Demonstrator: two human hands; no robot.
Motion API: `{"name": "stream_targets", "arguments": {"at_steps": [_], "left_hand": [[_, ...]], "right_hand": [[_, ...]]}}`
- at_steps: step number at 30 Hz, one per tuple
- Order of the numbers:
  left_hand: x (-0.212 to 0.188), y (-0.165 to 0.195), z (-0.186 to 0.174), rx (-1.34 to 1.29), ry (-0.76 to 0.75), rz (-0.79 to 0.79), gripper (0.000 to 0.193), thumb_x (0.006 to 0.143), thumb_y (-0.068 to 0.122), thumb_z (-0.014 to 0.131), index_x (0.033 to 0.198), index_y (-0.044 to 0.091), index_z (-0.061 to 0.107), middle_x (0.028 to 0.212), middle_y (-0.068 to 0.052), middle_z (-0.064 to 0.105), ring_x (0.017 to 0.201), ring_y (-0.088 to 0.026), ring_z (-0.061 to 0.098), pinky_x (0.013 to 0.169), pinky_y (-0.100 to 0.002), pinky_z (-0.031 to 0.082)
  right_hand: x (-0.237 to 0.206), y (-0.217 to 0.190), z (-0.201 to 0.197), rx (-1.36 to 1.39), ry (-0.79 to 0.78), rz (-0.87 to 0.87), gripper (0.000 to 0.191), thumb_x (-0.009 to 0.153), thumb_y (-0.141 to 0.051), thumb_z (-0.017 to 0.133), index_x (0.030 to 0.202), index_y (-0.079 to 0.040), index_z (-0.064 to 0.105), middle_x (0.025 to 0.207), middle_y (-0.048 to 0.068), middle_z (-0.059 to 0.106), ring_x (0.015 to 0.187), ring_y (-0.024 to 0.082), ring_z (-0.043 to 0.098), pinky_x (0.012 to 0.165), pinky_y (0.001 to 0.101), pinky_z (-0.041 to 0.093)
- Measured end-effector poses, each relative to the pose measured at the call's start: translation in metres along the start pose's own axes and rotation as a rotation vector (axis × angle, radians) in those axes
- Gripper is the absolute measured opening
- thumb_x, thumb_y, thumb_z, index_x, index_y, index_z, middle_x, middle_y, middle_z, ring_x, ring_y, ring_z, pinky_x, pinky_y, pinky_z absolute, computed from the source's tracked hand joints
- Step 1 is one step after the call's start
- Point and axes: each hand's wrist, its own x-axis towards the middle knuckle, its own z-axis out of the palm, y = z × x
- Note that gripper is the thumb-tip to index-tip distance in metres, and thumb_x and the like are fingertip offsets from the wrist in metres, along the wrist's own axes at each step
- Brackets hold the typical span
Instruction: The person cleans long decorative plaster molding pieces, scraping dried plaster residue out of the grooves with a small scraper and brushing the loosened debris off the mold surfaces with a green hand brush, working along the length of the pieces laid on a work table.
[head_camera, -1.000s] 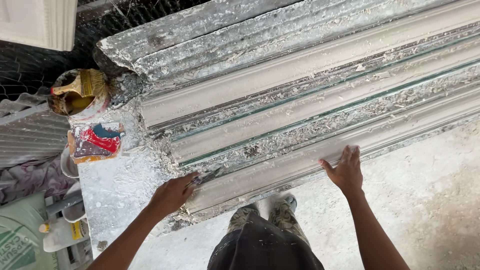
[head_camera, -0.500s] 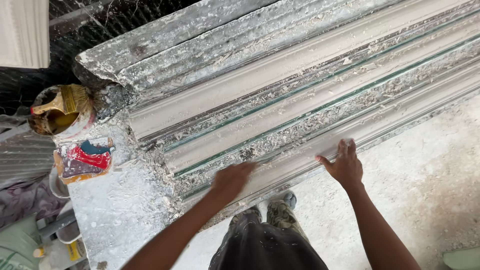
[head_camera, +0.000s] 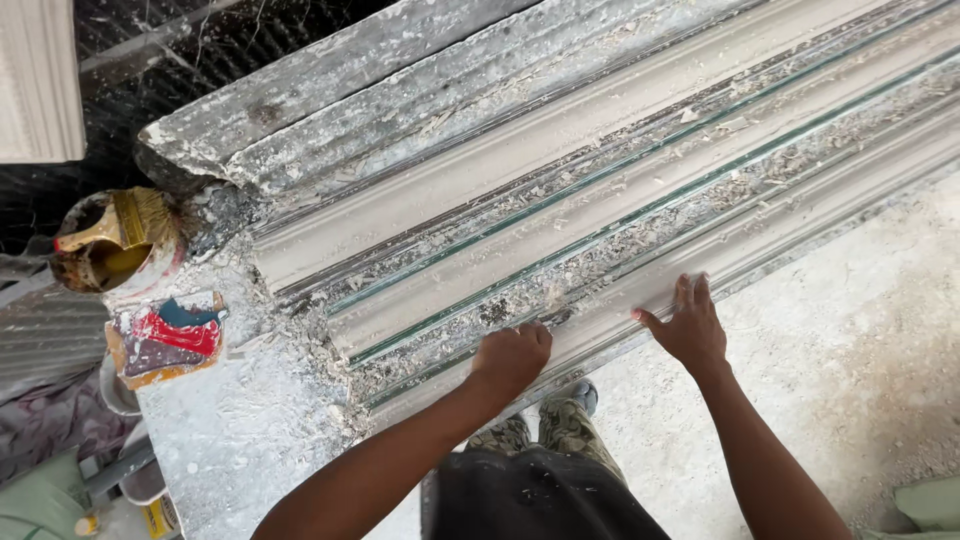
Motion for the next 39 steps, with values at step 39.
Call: {"name": "stream_targets", "arguments": {"at_steps": [39], "left_hand": [[0.006, -0.007, -0.054, -0.507, -0.042, -0.301, 0.037, 0.108, 0.026, 0.044, 0.143, 0.023, 0.055, 0.083, -0.009, 0.07, 0.068, -0.027, 0.068, 0.061, -0.049, 0.055]], "right_hand": [[-0.013, -0.016, -0.032, 0.056, -0.118, 0.125, 0.121, 0.074, -0.084, 0.057, 0.162, -0.007, 0.023, 0.169, 0.024, 0.014, 0.154, 0.04, 0.026, 0.109, 0.0525, 0.046]]}}
